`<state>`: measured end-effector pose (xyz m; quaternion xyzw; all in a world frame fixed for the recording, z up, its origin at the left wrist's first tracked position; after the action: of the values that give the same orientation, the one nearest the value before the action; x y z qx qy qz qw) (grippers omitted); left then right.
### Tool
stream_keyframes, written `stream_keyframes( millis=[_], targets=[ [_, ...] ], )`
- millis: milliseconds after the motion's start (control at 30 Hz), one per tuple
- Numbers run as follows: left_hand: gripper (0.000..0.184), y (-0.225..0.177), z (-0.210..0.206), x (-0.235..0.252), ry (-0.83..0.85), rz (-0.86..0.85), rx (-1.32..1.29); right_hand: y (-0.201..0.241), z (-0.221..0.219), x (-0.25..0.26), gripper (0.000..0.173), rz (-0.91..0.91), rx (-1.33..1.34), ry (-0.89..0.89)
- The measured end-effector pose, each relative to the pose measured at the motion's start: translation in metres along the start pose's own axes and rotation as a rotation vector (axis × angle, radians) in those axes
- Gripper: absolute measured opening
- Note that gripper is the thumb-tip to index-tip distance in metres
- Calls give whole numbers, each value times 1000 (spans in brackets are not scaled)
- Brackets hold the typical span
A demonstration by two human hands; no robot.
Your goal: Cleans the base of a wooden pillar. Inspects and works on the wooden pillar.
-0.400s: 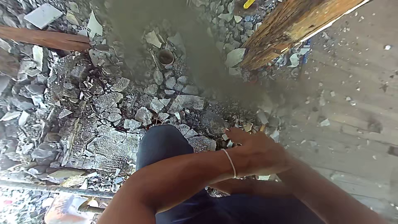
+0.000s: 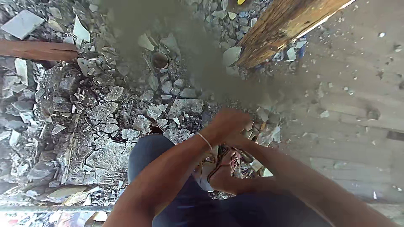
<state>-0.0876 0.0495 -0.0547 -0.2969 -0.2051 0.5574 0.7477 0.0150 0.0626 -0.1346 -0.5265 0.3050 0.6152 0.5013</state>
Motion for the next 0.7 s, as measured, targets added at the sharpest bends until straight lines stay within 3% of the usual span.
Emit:
stream_keyframes(
  millis=[67,133,233,300,367,433,567,700],
  targets=[
    [29,51,-4,-11,-28,236,56,-27,6,-14,60,85,-291,2],
    [47,103,-19,-19,17,429,109,-50,12,-31,59,123,-414,-12],
    [59,168,-48,-14,108,607,159,-79,44,-66,55,102,-319,-160],
    [67,193,-74,-6,67,645,140,-100,81,-99,54,135,-137,-350],
    [78,209,-96,4,21,615,128,-135,115,-119,51,295,125,-687],
    [90,209,-129,7,71,582,112,-181,127,-122,51,429,279,-886],
    [95,225,-158,15,112,578,200,-173,147,-168,49,225,491,-906],
    [97,239,-170,15,147,536,251,-168,138,-144,52,339,465,-757]
  ],
)
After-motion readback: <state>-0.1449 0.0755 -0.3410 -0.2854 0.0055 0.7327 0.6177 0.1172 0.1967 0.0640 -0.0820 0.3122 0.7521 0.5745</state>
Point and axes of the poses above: each hand's wrist, its own x-axis towards the middle knuckle, its own z-axis out of the back of the hand, y = z × x, the point moved 4 cm from there along x, towards the middle knuckle, and after that the axes turned 14 degrees about -z, right-handed, at the moved point
